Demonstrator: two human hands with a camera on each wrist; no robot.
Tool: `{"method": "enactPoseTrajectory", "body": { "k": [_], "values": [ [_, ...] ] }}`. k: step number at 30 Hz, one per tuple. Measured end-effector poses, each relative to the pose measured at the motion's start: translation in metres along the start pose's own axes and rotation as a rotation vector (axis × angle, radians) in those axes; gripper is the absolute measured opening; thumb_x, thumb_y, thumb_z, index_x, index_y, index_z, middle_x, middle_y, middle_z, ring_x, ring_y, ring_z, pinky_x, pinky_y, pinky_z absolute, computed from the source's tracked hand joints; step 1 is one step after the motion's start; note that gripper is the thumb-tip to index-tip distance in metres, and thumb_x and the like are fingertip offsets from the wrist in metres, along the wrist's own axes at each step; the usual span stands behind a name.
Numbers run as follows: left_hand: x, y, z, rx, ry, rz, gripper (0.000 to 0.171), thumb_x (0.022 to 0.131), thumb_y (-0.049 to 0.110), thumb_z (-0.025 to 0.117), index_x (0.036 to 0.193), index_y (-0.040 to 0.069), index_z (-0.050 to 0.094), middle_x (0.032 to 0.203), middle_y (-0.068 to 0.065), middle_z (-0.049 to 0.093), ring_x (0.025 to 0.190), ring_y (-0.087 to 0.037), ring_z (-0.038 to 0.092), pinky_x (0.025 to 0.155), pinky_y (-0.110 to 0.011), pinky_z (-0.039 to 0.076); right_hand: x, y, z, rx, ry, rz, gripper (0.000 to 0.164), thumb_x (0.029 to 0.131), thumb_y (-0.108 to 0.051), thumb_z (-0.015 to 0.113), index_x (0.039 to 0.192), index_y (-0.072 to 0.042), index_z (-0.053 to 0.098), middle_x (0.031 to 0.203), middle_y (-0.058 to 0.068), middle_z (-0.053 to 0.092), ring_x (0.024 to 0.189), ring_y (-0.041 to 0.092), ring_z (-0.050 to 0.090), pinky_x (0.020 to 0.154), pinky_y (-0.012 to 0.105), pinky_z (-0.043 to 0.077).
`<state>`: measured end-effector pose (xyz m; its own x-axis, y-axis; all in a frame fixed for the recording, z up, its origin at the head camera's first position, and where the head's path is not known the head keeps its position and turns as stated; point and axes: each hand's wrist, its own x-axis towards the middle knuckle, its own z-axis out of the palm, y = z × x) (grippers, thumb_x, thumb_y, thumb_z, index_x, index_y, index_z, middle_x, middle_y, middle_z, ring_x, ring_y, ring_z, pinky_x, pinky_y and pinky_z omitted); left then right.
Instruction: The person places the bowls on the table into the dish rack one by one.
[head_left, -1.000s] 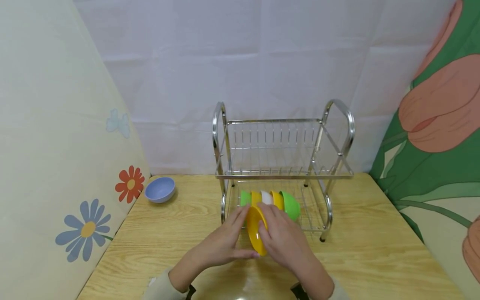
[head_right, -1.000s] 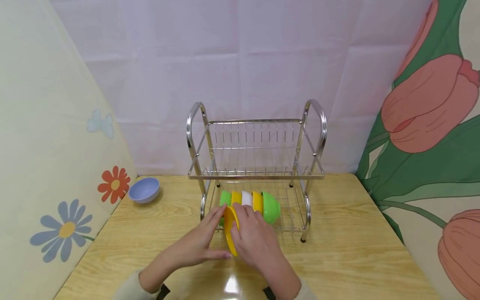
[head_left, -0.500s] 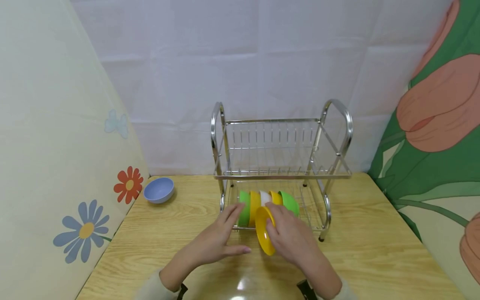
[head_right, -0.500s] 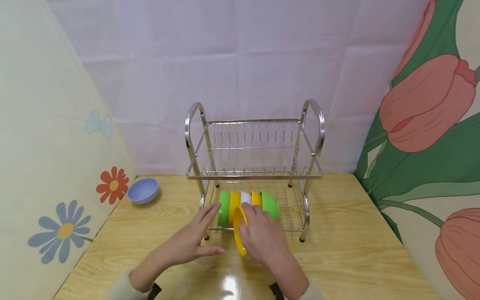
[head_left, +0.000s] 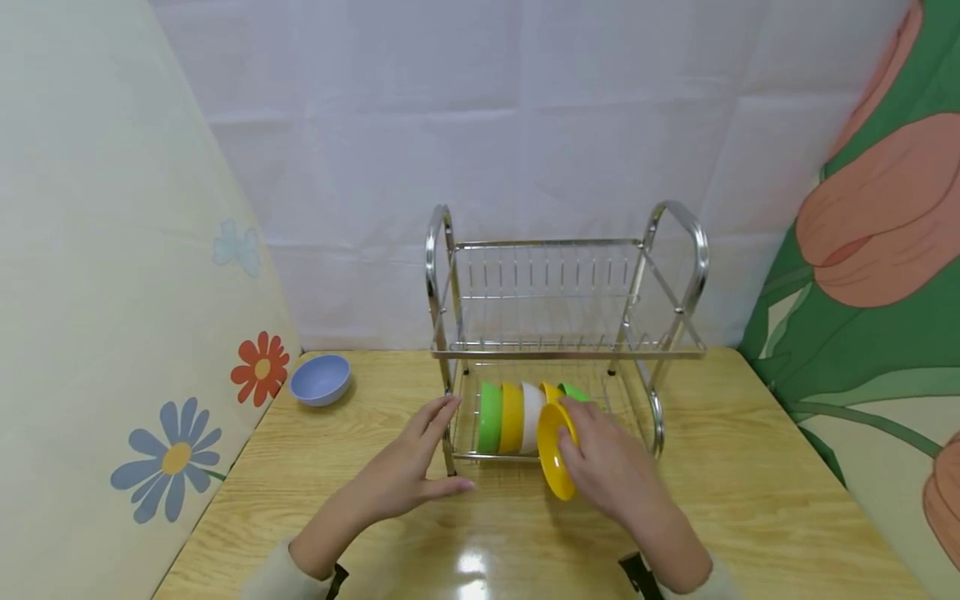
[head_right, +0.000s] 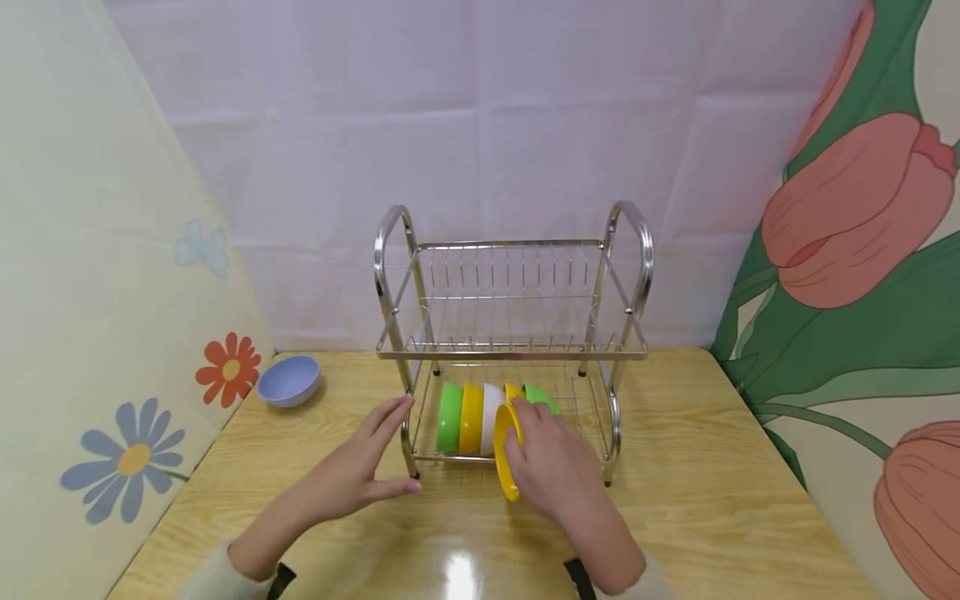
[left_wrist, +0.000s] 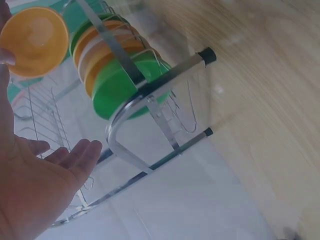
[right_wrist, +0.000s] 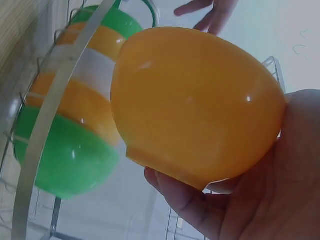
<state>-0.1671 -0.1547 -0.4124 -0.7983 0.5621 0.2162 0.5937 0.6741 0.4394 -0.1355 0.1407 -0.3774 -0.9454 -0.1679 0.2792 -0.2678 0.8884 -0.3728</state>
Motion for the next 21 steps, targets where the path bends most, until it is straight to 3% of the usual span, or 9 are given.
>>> {"method": "enactPoseTrajectory", "body": {
  "k": [8, 16, 21],
  "values": [
    [-0.006, -0.008, -0.010, -0.019, 0.025, -0.045, 0.107, 0.086, 0.063, 0.070, 0.164, 0.027, 0.008, 0.167, -0.006, 0.018, 0.142, -0.035, 0.041, 0.107, -0.052, 0.046, 0.000, 0.010, -0.011, -0.027, 0.028, 0.005, 0.050, 0.109, -0.036, 0.041, 0.146, -0.003, 0.051, 0.138, 0.022, 0.059, 0.121, 0.043, 0.059, 0.097, 0.062, 0.049],
    [-0.010, -0.021, -0.015, -0.018, 0.053, -0.075, 0.104, 0.087, 0.066, 0.067, 0.164, 0.030, 0.008, 0.165, -0.009, 0.021, 0.143, -0.036, 0.039, 0.107, -0.054, 0.046, -0.001, 0.019, -0.019, -0.025, 0.020, 0.036, 0.058, 0.110, -0.044, 0.031, 0.148, -0.003, 0.047, 0.142, 0.023, 0.055, 0.125, 0.046, 0.055, 0.094, 0.067, 0.048],
    [-0.013, -0.029, -0.018, 0.009, 0.082, -0.076, 0.099, 0.088, 0.062, 0.069, 0.163, 0.022, 0.019, 0.163, -0.012, 0.025, 0.141, -0.037, 0.041, 0.102, -0.055, 0.049, 0.000, 0.026, -0.024, -0.035, 0.012, 0.063, 0.058, 0.110, -0.043, 0.032, 0.148, -0.001, 0.046, 0.144, 0.025, 0.053, 0.127, 0.048, 0.053, 0.097, 0.068, 0.046]
  ]
}}
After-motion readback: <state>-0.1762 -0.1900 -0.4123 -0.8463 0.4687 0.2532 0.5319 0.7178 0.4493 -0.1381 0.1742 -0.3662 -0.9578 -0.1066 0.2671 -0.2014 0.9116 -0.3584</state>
